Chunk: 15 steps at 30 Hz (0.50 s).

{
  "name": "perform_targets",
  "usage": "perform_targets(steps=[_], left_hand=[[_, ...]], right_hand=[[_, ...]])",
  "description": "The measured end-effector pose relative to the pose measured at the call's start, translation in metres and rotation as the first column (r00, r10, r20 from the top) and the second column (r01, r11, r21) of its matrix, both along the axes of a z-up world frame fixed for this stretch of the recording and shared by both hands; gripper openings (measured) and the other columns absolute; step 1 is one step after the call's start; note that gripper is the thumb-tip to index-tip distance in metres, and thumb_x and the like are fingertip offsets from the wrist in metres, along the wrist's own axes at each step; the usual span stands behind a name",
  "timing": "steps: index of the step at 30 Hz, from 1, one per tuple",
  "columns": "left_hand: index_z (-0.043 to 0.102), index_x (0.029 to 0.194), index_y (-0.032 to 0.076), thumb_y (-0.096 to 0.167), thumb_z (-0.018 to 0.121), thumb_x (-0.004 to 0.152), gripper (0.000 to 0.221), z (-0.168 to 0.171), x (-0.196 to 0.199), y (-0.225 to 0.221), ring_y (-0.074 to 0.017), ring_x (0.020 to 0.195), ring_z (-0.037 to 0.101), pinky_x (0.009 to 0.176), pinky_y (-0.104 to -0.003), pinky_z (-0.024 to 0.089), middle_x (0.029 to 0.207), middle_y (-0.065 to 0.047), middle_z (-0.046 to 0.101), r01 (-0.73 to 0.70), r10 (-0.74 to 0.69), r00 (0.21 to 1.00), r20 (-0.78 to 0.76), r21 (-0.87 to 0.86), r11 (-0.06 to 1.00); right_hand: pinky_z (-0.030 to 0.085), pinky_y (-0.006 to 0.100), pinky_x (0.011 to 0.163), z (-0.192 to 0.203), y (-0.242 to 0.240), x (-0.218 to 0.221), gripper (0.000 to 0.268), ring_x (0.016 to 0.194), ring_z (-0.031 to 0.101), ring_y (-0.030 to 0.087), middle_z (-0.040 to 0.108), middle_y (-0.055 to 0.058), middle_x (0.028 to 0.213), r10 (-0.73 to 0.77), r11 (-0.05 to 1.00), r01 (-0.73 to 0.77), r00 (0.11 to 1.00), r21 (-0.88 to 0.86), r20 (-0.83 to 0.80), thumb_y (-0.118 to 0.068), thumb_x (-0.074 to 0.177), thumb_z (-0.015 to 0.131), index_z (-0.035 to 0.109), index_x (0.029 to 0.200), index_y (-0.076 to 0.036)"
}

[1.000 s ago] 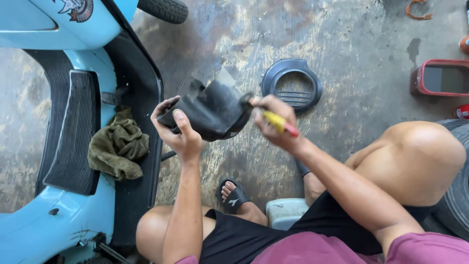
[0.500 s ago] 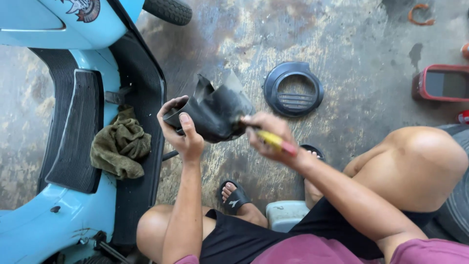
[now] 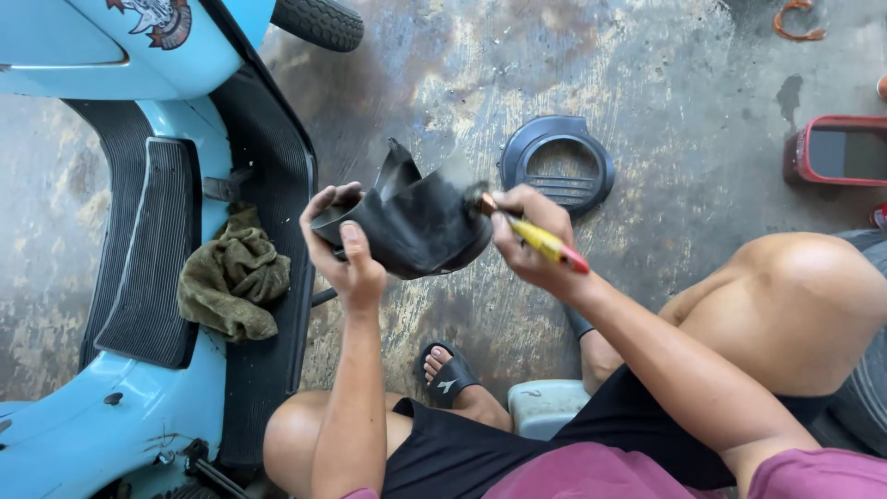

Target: Cleaning or applying a restorer to motorcycle engine shrouds using a paintbrush.

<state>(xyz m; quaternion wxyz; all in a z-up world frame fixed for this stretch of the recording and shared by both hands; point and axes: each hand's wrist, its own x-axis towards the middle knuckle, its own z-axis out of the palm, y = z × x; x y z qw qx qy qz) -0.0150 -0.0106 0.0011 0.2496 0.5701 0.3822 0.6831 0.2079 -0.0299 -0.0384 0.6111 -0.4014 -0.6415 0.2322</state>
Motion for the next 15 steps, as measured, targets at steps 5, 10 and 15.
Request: perform_targets(steps=[5,10,15], left_hand=[[0.045,0.130,-0.003,0.033,0.050,0.104,0.046,0.002,-0.009,0.001,-0.0203,0.111,0.062,0.101,-0.034,0.049,0.119,-0.020,0.064,0.071,-0.071,0.997,0.036,-0.012,0.997],[0.047,0.131,-0.005,0.031,0.053,0.101,0.048,-0.006,0.005,-0.004,-0.0218,0.109,0.063,0.099,-0.036,0.051,0.119,-0.021,0.065,0.167,-0.165,0.986,0.040,-0.067,0.984],[0.045,0.135,-0.004,0.031,0.052,0.102,0.048,-0.006,0.010,-0.001,-0.0200,0.111,0.062,0.100,-0.035,0.051,0.122,-0.020,0.064,0.182,-0.177,0.981,0.085,-0.059,0.982]], right_hand=[[0.058,0.035,0.077,0.021,-0.007,-0.006,0.011,0.078,0.074,0.031,0.072,0.015,0.088,0.014,1.000,-0.014,1.000,0.005,0.013,-0.002,0.090,0.072,0.072,0.101,0.001],[0.058,0.037,0.078,0.020,0.001,-0.004,0.013,0.084,0.075,0.031,0.073,0.017,0.092,-0.023,0.999,0.024,0.999,0.027,-0.038,-0.001,0.092,0.072,0.072,0.105,0.003],[0.057,0.040,0.080,0.045,0.007,-0.002,0.011,0.086,0.070,0.031,0.069,0.021,0.098,-0.039,0.980,0.055,0.995,0.194,-0.087,0.002,0.100,0.065,0.064,0.110,0.005]])
